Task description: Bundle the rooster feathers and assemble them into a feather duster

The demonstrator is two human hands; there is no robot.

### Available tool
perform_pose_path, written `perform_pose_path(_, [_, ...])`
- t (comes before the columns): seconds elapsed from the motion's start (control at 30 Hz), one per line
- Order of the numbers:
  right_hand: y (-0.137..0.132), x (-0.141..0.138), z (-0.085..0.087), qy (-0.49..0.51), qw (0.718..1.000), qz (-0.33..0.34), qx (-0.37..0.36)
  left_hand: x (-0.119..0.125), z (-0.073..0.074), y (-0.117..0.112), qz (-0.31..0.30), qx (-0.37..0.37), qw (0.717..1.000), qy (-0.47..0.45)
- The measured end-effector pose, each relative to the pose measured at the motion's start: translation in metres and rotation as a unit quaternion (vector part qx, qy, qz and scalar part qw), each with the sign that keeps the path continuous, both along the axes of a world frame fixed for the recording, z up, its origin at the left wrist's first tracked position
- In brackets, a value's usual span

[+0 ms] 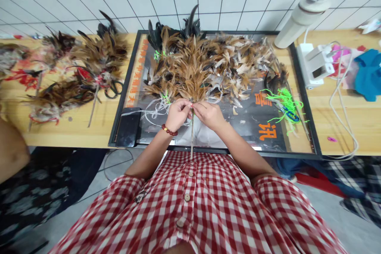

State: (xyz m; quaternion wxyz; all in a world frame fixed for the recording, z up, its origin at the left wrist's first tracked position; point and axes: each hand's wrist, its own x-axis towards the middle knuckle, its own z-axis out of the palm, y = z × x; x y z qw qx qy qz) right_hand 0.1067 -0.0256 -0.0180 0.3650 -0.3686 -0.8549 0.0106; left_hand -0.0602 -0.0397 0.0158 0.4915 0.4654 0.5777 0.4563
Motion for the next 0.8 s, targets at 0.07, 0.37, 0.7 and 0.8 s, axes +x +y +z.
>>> perform_pose_path(0.07, [-0.0012,0.0001,0.0025,0.003,1.0,-0.01,-0.001,-0.0005,-0.0043,-0.0008,-0.015,0.027,0.999,0.009])
perform_pose_path(0.37, [0.0024,-0.0067,0.0031,0.35,0.842,0.011,-0.411,0.0029,-0.0037,-0.0001,-0.03,0.047,0.998,0.024])
perform_pose_path(0.7, [0.0066,-0.0078,0.0056,0.419,0.792,0.02,-0.443,0.0047,-0.006,-0.0008,-0.007,0.046,0.999,0.001])
perform_pose_path(0.8, [0.0062,-0.0053,0.0049,0.414,0.799,0.041,-0.435,0.0046,-0.0056,-0.0009,0.005,0.039,0.998,-0.043])
